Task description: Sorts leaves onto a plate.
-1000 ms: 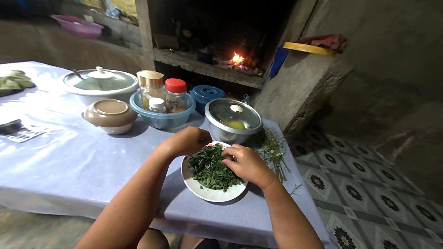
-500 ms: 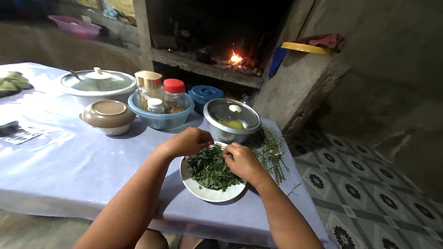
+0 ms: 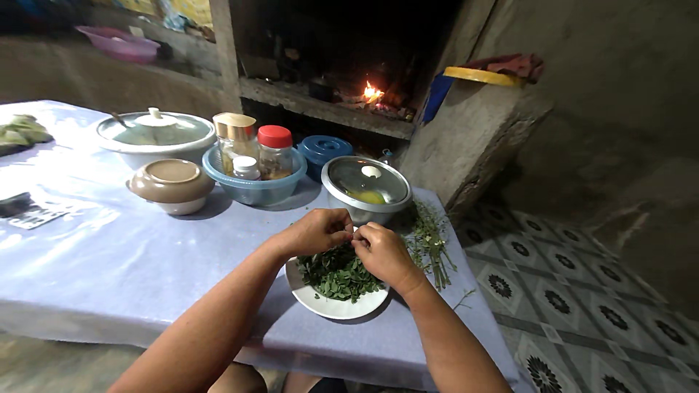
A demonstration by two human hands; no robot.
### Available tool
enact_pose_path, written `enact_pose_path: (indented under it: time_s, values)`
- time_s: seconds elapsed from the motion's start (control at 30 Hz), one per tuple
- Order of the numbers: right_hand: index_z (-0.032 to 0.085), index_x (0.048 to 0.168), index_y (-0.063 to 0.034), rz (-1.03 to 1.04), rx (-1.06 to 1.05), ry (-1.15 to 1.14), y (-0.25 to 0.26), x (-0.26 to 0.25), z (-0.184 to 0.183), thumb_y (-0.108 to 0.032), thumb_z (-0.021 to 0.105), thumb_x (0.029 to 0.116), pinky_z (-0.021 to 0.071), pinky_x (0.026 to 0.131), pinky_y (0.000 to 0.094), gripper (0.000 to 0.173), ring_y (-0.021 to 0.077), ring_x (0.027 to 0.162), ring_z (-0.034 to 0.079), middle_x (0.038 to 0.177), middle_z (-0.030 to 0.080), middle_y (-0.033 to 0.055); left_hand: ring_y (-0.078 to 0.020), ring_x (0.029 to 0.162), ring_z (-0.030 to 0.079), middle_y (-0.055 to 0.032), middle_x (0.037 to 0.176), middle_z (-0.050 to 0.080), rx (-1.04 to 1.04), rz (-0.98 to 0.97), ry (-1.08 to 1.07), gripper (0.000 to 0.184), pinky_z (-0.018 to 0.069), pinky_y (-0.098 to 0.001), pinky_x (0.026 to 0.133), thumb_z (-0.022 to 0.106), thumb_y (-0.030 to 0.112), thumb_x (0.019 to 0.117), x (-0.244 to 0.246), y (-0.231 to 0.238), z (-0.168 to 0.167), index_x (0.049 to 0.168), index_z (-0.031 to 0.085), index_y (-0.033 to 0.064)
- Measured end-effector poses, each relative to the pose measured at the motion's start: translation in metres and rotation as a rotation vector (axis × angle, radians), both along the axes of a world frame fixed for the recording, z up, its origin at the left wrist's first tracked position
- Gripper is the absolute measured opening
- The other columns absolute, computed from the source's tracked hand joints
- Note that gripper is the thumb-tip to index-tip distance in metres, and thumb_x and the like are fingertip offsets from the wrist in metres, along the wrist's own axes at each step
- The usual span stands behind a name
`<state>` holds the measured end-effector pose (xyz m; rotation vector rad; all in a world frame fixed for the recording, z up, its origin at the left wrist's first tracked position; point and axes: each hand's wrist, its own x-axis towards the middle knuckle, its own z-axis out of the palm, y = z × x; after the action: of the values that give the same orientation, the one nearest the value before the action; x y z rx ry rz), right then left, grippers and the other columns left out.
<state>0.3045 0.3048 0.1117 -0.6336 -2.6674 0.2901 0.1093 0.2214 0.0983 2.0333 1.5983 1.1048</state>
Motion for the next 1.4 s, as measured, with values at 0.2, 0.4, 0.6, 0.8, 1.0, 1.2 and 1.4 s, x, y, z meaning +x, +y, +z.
enact_pose_path:
  time_s: [0.2, 0.4, 0.6, 0.8, 1.0, 1.2, 1.4]
  values:
    - [0.074, 0.104, -0.0042, 0.006, -0.012, -0.011, 0.002, 0.001, 0.001, -0.020, 0.061, 0.1000, 0.0574, 0.082, 0.0446, 0.021, 0.0242, 0.089, 0.069, 0.097, 0.069, 0.0117, -0.0101, 0.070, 0.066, -0.0018, 0.082, 0.068, 0.019, 0.012, -0.035, 0.006, 0.0575, -0.0308, 0.067, 0.067, 0.015, 0.0989, -0.005, -0.005, 0.005, 0.099, 0.067, 0.0087]
    - [0.074, 0.104, -0.0046, -0.009, -0.026, -0.035, 0.003, 0.002, 0.003, -0.020, 0.060, 0.1003, 0.0568, 0.083, 0.0443, 0.022, 0.0240, 0.090, 0.069, 0.098, 0.069, 0.0111, -0.0112, 0.068, 0.066, -0.0026, 0.081, 0.069, 0.045, 0.077, -0.064, 0.003, 0.0576, -0.0305, 0.065, 0.067, 0.011, 0.0989, -0.011, -0.013, 0.012, 0.099, 0.067, 0.0084]
    - [0.074, 0.100, -0.0045, -0.008, -0.073, 0.097, 0.003, 0.002, 0.001, -0.019, 0.062, 0.0989, 0.0576, 0.079, 0.0430, 0.019, 0.0220, 0.085, 0.068, 0.095, 0.069, 0.0101, -0.0117, 0.076, 0.069, -0.0016, 0.087, 0.071, -0.027, 0.082, -0.011, 0.008, 0.0600, -0.0331, 0.072, 0.071, 0.017, 0.0969, -0.014, -0.013, 0.011, 0.101, 0.069, 0.0100]
    - [0.074, 0.098, -0.0058, -0.013, -0.117, 0.260, 0.004, -0.001, -0.004, -0.017, 0.065, 0.0972, 0.0567, 0.071, 0.0372, 0.015, 0.0167, 0.075, 0.064, 0.090, 0.068, 0.0072, -0.0111, 0.089, 0.071, 0.0000, 0.099, 0.073, 0.008, 0.054, -0.096, 0.011, 0.0606, -0.0343, 0.082, 0.072, 0.020, 0.0965, -0.003, -0.006, 0.006, 0.101, 0.072, 0.0109]
    - [0.075, 0.098, -0.0063, -0.024, -0.107, 0.299, 0.002, -0.003, -0.007, -0.015, 0.065, 0.0960, 0.0562, 0.069, 0.0355, 0.013, 0.0150, 0.072, 0.063, 0.088, 0.068, 0.0057, -0.0073, 0.070, 0.066, 0.0004, 0.083, 0.072, 0.031, 0.077, -0.194, 0.008, 0.0565, -0.0270, 0.066, 0.074, 0.017, 0.0953, 0.006, -0.003, 0.004, 0.094, 0.071, 0.0101]
    - [0.075, 0.101, -0.0046, -0.001, -0.011, 0.316, 0.000, -0.005, -0.012, -0.015, 0.065, 0.0968, 0.0585, 0.071, 0.0382, 0.015, 0.0186, 0.075, 0.067, 0.091, 0.069, 0.0084, -0.0074, 0.065, 0.063, 0.0006, 0.078, 0.069, 0.080, 0.128, -0.205, 0.007, 0.0539, -0.0268, 0.061, 0.073, 0.016, 0.0957, 0.010, -0.003, 0.003, 0.092, 0.071, 0.0099]
    - [0.074, 0.104, -0.0076, -0.038, -0.057, 0.328, 0.002, -0.005, -0.011, -0.020, 0.063, 0.0991, 0.0561, 0.067, 0.0371, 0.017, 0.0163, 0.072, 0.064, 0.094, 0.070, 0.0063, -0.0124, 0.080, 0.070, -0.0031, 0.089, 0.071, 0.125, 0.161, 0.009, 0.014, 0.0603, -0.0372, 0.078, 0.071, 0.021, 0.0972, 0.009, 0.000, -0.002, 0.096, 0.071, 0.0074]
